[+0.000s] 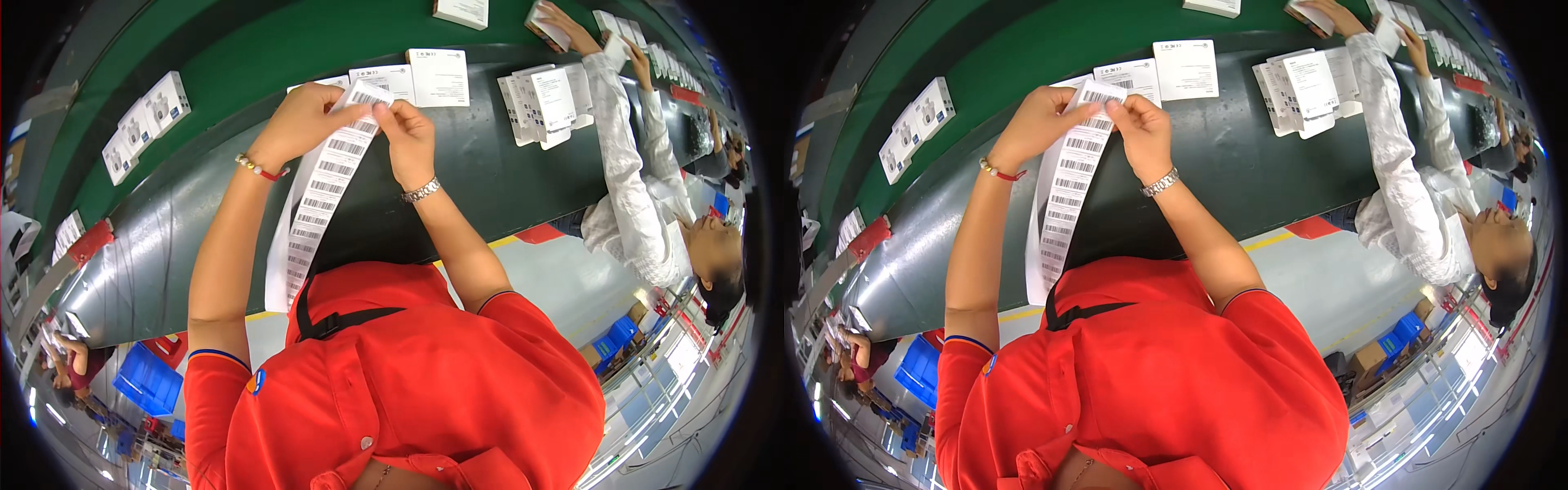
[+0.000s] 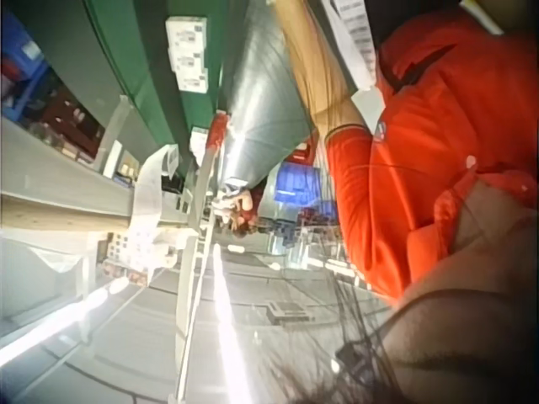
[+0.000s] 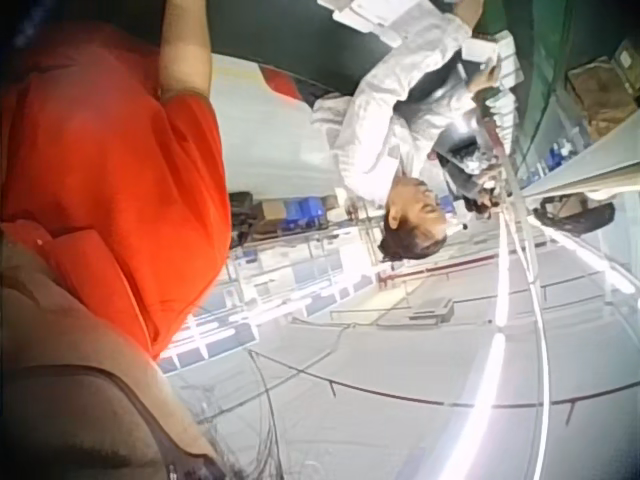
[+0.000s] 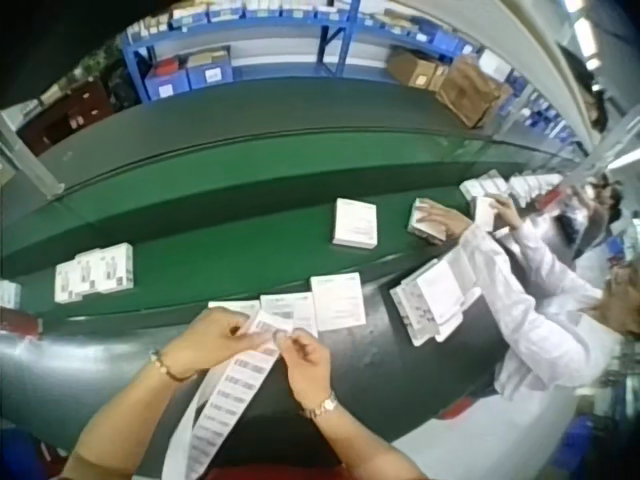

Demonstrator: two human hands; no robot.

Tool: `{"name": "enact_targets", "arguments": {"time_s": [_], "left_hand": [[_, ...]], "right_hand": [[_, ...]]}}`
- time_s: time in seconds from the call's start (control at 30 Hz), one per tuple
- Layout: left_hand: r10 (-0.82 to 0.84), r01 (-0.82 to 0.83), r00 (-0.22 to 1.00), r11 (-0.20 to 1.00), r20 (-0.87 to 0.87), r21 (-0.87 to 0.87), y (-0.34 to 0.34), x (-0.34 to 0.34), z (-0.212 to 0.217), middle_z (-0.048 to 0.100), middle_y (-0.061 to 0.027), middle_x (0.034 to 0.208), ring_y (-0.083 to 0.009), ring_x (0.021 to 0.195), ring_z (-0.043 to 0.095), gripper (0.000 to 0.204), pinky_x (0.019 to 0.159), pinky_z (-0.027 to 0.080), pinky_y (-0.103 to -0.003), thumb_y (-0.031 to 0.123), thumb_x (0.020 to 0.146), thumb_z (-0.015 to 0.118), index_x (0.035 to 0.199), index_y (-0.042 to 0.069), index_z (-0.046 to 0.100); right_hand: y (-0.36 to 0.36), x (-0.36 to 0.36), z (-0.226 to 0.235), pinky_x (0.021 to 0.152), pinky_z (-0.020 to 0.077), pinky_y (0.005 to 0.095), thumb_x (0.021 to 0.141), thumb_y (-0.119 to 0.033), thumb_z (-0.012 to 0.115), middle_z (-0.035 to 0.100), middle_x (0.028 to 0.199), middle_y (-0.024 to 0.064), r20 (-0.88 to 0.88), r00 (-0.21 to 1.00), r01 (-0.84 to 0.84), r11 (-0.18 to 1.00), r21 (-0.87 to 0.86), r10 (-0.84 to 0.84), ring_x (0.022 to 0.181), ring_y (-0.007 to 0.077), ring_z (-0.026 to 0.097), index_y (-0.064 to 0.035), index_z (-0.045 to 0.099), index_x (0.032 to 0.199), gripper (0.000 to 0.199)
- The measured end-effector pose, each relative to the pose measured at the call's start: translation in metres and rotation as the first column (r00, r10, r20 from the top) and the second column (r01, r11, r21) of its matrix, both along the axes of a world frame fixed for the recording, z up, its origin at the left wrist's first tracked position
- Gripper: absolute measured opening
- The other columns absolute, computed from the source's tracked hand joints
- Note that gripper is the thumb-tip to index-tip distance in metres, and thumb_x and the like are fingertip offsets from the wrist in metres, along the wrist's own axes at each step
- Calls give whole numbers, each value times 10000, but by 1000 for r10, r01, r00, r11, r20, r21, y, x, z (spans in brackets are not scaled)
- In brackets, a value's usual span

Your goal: The person places small product boxes in a line on the conveyor table, peels barcode stickers from a roll by hand, and adheres them onto the back of each box before pushing the labeled boxes down the line.

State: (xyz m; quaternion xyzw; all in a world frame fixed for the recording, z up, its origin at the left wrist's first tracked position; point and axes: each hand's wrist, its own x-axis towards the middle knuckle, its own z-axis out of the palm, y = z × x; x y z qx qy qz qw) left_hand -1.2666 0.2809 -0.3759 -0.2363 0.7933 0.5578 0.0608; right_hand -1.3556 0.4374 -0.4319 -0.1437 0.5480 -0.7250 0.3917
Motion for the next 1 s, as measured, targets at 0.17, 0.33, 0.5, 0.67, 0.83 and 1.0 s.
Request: {"name": "enact_targets", "arguments": {"time_s": [0.17, 0.33, 0.5, 0.67, 0.83, 1.0], "left_hand": [[197, -135, 957, 951, -211, 278, 17, -10, -1, 569, -69, 620, -131, 607, 540, 333, 566, 419, -281, 294, 803, 672, 679, -6, 596], [-82, 80, 997, 977, 1, -196, 29, -30, -2, 579, -103, 627, -174, 522, 489, 321, 526, 397, -315, 295, 820, 660, 720, -3, 596], [-179, 165, 984, 922, -10, -351, 45, -47, -9, 666, -94, 1011, -320, 709, 607, 313, 634, 478, -391, 285, 804, 642, 658, 17, 573], [-241, 217, 970, 860, 7, -462, 51, -56, -16, 526, -59, 1293, -289, 769, 633, 261, 688, 511, -395, 248, 814, 627, 725, 2, 622], [-277, 259, 960, 835, 36, -485, 55, -69, -21, 440, -77, 1374, -286, 785, 641, 254, 702, 518, -396, 228, 826, 618, 727, -6, 612], [-273, 262, 960, 817, 57, -514, 62, -75, -32, 403, -111, 1397, -307, 769, 641, 229, 694, 519, -403, 197, 819, 621, 734, -15, 601]], "right_hand": [[-5, 1, 18, 617, 443, 220, 852, -43, 637, 616, 758, 5, 48, 984, 170, 984, 55, -172, 667, 66, 542, -11, 623, 854, 35], [14, -90, 11, 675, 447, 293, 831, -151, 652, 589, 809, 69, -859, 499, 461, 875, 150, -116, 721, 192, 559, -35, 620, 820, 121], [16, -136, -16, 673, 457, 311, 820, -211, 661, 583, 863, 96, -862, 478, 363, 857, 366, 166, 744, 205, 566, -5, 666, 840, 207], [8, -134, -21, 670, 460, 316, 810, -201, 669, 579, 849, 99, -841, 488, 349, 830, 434, 235, 733, 203, 566, -6, 674, 834, 196], [7, -133, -25, 686, 451, 333, 796, -200, 681, 580, 842, 100, -863, 472, 406, 825, 393, 179, 746, 225, 557, -14, 670, 795, 186], [6, -128, -26, 729, 369, 409, 747, -286, 715, 553, 853, 81, -913, 345, 462, 808, 366, 216, 812, 285, 517, -82, 651, 769, 215]]}}
